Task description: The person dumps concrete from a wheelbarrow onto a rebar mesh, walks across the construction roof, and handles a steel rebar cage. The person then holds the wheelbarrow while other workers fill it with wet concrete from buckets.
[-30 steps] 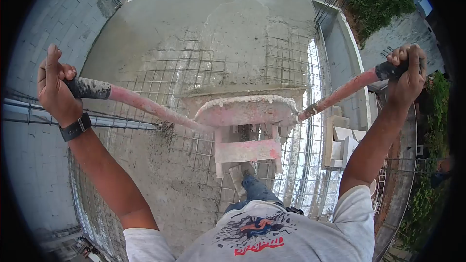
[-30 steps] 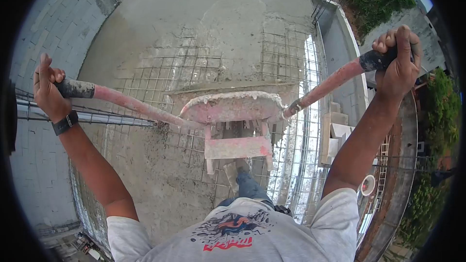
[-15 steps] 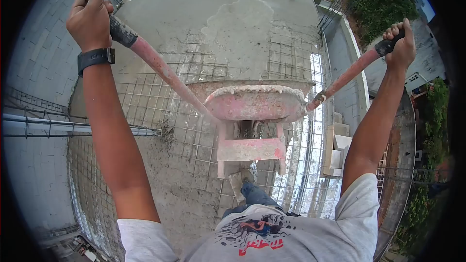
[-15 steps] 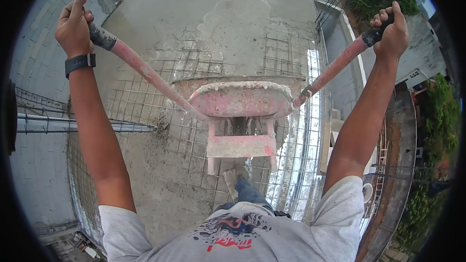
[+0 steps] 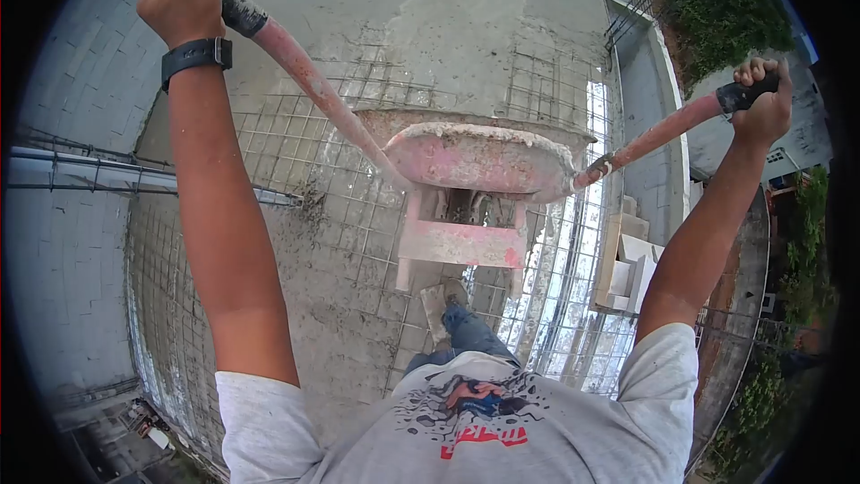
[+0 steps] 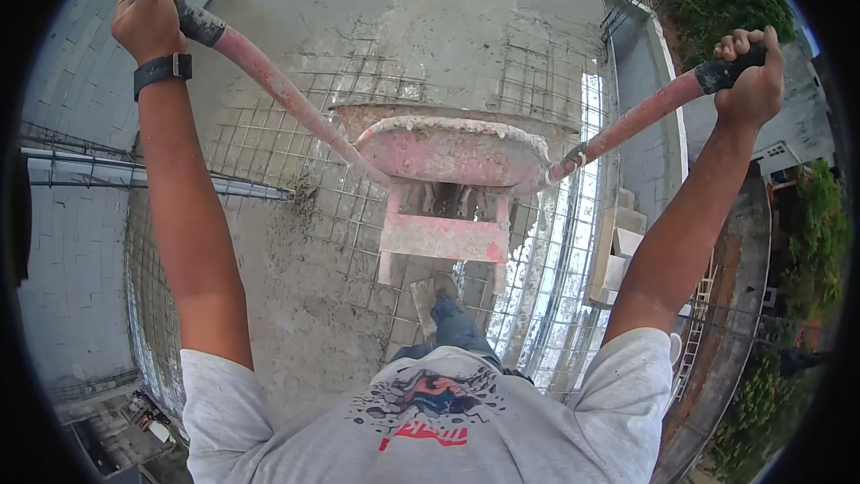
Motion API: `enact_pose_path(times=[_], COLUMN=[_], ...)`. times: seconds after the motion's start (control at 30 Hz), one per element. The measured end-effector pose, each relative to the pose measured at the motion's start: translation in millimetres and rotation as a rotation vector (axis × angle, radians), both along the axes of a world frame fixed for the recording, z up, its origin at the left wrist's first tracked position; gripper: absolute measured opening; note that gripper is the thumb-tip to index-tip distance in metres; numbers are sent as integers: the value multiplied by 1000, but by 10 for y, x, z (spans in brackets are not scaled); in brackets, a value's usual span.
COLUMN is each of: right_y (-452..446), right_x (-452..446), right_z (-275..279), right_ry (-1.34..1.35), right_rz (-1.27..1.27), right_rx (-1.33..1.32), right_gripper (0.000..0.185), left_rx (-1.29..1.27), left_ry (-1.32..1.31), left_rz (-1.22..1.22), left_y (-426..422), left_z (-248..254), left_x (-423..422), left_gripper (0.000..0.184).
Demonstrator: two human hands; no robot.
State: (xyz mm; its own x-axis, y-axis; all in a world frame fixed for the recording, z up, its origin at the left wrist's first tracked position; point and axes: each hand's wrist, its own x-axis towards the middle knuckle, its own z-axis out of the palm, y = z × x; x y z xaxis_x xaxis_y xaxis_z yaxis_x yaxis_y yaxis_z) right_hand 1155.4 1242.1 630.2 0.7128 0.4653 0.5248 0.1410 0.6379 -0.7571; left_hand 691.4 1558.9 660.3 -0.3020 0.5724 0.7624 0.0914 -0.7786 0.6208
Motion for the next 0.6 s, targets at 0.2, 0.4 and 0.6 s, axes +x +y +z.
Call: enact_pose_path(times=[0.2,0.4,0.6], right_y=[-736,-1946,-3429], right_x=[-398,-977,-2188], right_z=[-191,-457,-917], right_ry=[-48,2,131], right_rz=[41,219,415], right_rx=[-23,49,139], right_gripper=[30,45,47], left_rx=[-201,-97,-201], left_ry=[56,-241,-478], left_rz=[-81,-387,-917], left_y=[-753,-1911,-3504], left_z=[-228,-453,-1059], left_x=[-650,-1656,-2680], left_gripper=[42,34,66])
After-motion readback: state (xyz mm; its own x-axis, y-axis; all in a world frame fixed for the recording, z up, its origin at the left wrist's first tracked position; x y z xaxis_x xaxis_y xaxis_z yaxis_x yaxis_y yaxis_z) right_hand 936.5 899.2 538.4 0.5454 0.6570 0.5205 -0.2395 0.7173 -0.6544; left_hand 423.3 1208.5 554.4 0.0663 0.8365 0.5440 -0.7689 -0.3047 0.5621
